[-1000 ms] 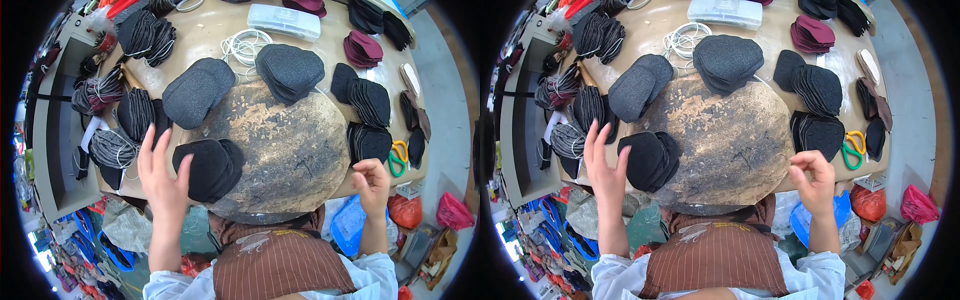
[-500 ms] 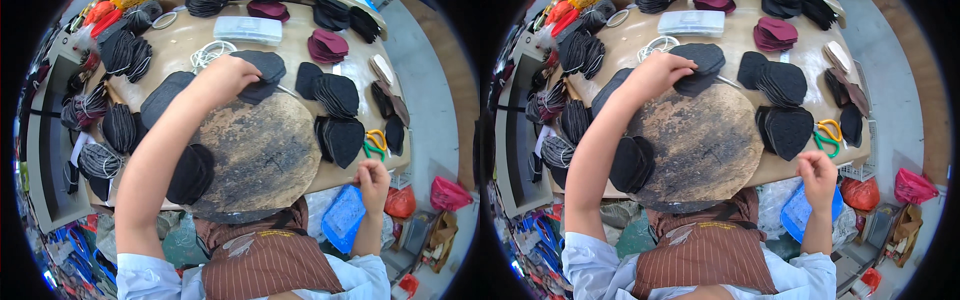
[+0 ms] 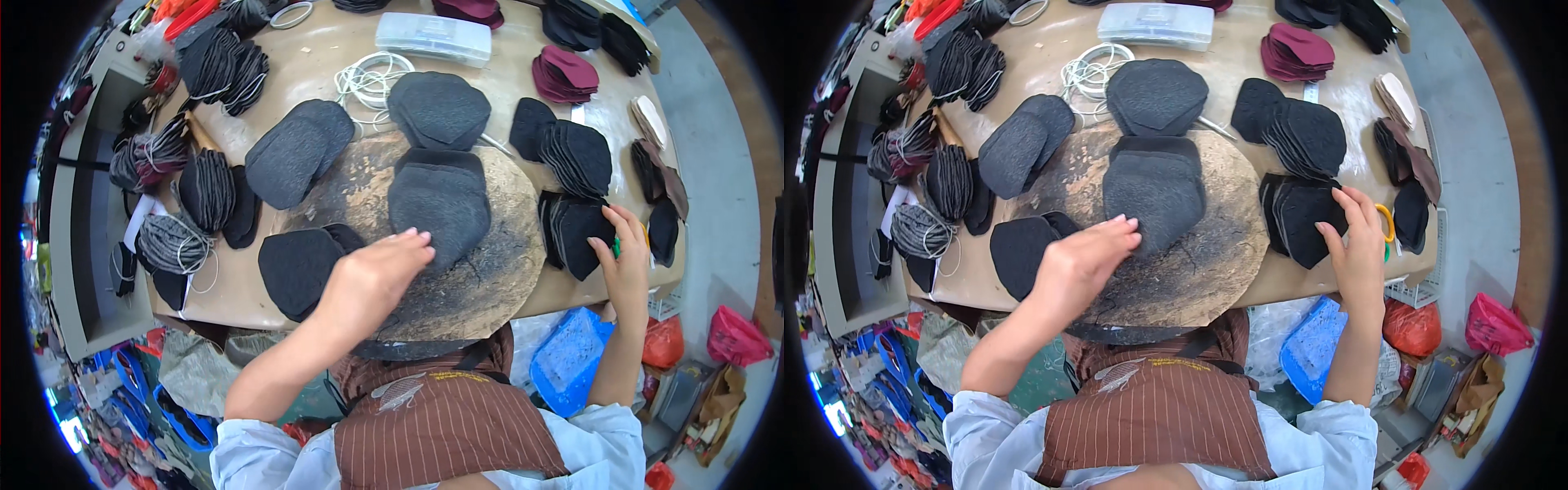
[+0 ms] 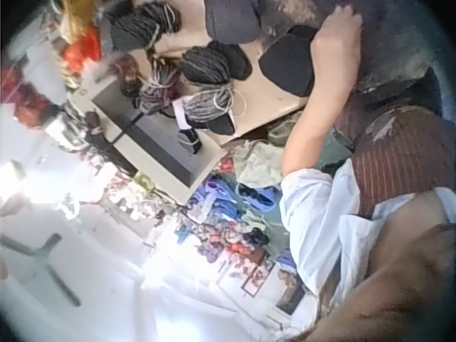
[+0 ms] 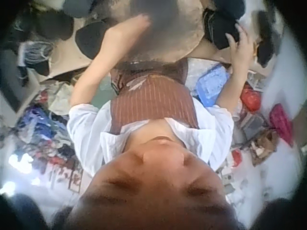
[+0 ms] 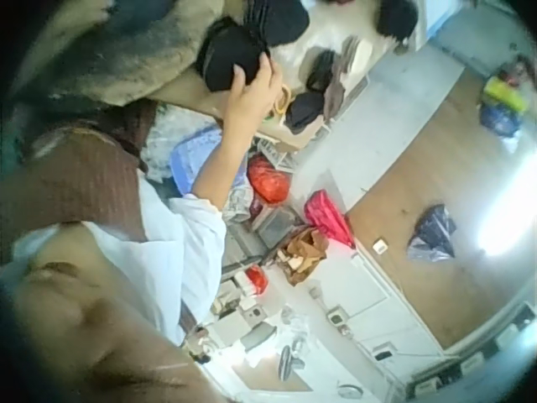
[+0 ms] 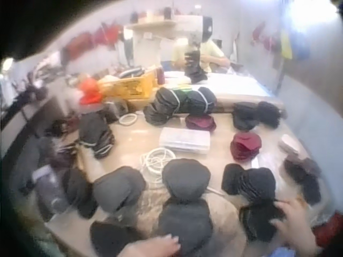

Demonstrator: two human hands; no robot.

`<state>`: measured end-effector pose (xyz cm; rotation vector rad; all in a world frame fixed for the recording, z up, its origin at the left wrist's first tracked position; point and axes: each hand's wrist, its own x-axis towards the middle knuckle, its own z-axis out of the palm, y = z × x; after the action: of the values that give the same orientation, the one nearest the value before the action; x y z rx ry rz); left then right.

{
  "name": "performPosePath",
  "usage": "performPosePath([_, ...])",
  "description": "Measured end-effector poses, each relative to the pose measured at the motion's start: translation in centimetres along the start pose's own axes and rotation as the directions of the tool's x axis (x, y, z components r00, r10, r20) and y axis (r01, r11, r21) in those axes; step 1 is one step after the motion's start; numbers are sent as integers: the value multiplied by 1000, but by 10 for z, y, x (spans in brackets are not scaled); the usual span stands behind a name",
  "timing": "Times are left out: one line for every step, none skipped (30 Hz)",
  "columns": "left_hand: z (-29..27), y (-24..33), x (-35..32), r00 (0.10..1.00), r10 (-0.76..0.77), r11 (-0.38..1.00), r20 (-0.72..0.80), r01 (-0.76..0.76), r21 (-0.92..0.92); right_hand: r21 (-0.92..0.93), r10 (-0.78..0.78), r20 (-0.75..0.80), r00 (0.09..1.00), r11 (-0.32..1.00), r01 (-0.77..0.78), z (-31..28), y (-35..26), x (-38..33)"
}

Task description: The person repeatedly picks up small black fabric pieces from a table, aligns them, and stacks them into neat piles. They handle the pieces one at a time, occasionally adjusting the stacks and moving them to different positions on the table.

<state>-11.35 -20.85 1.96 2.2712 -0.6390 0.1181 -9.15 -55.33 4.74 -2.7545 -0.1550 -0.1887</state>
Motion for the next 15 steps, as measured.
performPosePath([-2,6,-3,996,86,994,12,-87,72,-33,-17,-21,1000,999,17,1,-2,-1])
performPosePath([0,11,-13,991,121,988,53,-126,90,-67,-35,-42,998,997,32,2,-4,-2])
performPosePath([4,14,-24,986,122,985,114,-135,111,-61,-26,-46,999,998,23,2,-4,-1])
performPosePath([8,17,-35,977,122,981,175,-145,131,-55,-16,-50,999,998,13,1,-5,0])
performPosePath([12,18,-45,978,118,981,175,-142,133,-52,-3,-52,999,999,0,1,-6,-1])
performPosePath([14,19,-52,979,116,985,167,-136,111,-43,-6,-38,999,999,4,1,-4,0])
performPosePath([15,19,-59,981,114,988,158,-129,88,-34,-9,-23,1000,999,8,2,-3,1])
performPosePath([15,19,-64,983,112,990,148,-123,67,-25,-13,-10,1000,1000,13,1,-3,3])
performPosePath([16,17,-71,974,136,986,180,-150,72,-47,-60,-61,996,997,57,-1,-9,4])
performPosePath([17,20,-76,982,101,991,158,-113,72,-49,-47,-43,998,998,45,-4,-8,4])
performPosePath([19,25,-80,990,61,995,130,-71,74,-49,-41,-22,999,998,40,-6,-5,5])
performPosePath([20,29,-87,995,20,997,102,-28,75,-51,-35,-1,999,998,35,-10,-2,6])
performPosePath([24,29,-99,992,13,992,126,-29,124,75,48,32,998,996,-50,-18,-4,2])
performPosePath([24,33,-104,994,-27,990,104,12,137,188,66,107,992,979,-85,-35,-12,-1])
performPosePath([23,39,-109,994,-72,987,87,58,152,353,60,84,995,932,-86,-45,-24,-8])
